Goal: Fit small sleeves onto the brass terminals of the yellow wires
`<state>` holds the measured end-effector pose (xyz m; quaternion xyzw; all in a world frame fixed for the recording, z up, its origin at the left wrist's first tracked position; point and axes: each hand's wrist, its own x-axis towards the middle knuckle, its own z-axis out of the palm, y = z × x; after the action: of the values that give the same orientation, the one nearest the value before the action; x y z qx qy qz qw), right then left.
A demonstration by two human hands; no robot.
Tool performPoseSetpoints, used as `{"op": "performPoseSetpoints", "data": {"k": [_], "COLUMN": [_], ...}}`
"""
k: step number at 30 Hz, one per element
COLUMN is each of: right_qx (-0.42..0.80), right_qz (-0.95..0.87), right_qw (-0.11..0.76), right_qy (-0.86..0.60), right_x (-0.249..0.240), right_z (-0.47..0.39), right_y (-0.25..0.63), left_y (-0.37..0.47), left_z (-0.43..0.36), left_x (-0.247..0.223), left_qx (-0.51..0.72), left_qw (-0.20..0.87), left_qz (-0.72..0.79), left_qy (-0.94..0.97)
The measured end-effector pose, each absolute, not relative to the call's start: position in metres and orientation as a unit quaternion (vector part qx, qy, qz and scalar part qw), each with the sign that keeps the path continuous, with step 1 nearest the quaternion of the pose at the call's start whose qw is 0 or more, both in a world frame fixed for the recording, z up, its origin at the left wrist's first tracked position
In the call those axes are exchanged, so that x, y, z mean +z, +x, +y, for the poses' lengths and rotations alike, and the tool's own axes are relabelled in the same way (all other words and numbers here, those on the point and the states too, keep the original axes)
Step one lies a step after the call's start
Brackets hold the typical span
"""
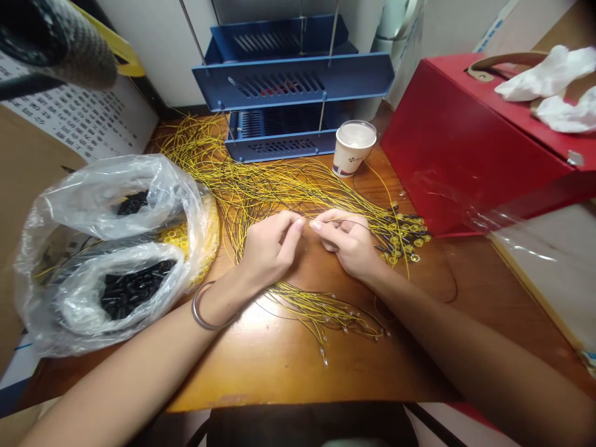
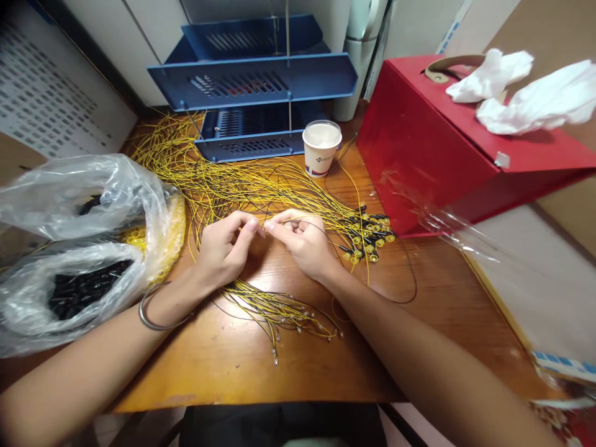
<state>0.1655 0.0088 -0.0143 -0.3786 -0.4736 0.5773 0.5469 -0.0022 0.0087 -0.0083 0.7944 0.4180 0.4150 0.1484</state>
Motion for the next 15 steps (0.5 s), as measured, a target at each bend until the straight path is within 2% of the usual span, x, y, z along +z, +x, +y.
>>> {"op": "performPoseSetpoints", "data": {"k": [8, 15], "right_qx": [0.584, 0.577], "right_qz": [-0.436, -0.451], "right_qw": [0.561, 0.551], "right_qy": [-0.392, -0.401], "right_x": [-0.0204, -0.0173], "right_z": [0.012, 0.0113], "right_y": [0.1651, 0.1646], "left_y": [0.0005, -0.001], "left_z": [0.0059, 0.0051], "left_x": [-0.0051, -0.0095], "left_qx": [0.507, 0.483], "left_qw": [0.149, 0.106], "left_qz": [0.415, 0.374], "left_qy": [0.741, 0.784]}}
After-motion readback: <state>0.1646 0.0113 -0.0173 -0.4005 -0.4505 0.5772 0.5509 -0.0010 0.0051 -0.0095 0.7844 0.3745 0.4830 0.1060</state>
